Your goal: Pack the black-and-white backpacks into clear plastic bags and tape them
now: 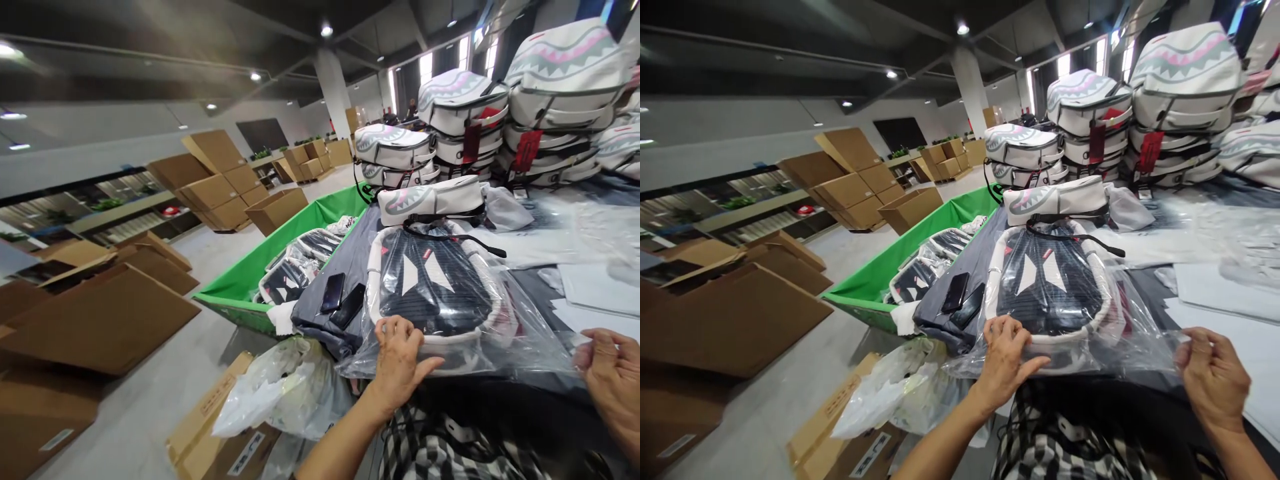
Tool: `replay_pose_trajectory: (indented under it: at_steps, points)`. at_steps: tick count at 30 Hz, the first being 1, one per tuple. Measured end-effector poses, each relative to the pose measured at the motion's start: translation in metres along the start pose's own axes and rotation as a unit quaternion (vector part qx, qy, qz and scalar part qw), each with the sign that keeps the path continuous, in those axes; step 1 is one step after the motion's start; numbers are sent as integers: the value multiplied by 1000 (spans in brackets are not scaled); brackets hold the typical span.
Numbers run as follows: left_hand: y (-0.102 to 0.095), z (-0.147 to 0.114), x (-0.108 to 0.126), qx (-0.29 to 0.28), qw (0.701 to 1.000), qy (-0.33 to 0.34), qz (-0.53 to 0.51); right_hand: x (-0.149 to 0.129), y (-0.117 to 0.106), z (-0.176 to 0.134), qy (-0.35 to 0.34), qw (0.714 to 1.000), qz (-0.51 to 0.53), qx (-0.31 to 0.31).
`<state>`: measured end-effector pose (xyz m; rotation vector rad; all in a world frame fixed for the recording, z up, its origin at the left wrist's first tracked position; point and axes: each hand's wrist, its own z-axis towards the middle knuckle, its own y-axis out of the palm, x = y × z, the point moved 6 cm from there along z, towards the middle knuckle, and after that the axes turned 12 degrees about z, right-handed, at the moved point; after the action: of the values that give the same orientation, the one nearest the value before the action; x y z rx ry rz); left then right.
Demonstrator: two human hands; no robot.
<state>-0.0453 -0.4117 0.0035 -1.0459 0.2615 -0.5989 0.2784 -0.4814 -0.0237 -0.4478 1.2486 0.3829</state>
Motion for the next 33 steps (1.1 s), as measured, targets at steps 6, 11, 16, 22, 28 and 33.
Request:
replay_pose_trajectory:
  at_steps: [6, 11, 16, 22, 28, 33]
  points:
    - [-5, -3, -6, -46, 996, -25, -67, 10, -1, 1, 19, 998, 61, -3]
    - [-6, -3, -3, -31, 996, -21, -85, 12, -4, 1, 44, 996, 78, 4]
    - [-10, 8, -7, -6, 999, 3, -51, 24, -3, 4, 59, 993, 97, -9]
    - [5, 32, -22, -94, 988, 48, -113, 21, -1, 8, 57, 996, 69, -12]
    - [20, 35, -30, -144, 966, 29, -211, 27, 9, 19, 94, 992, 15, -77]
    - [21, 37, -33, -166, 952, 14, -256, 27, 9, 25, 168, 980, 18, -108]
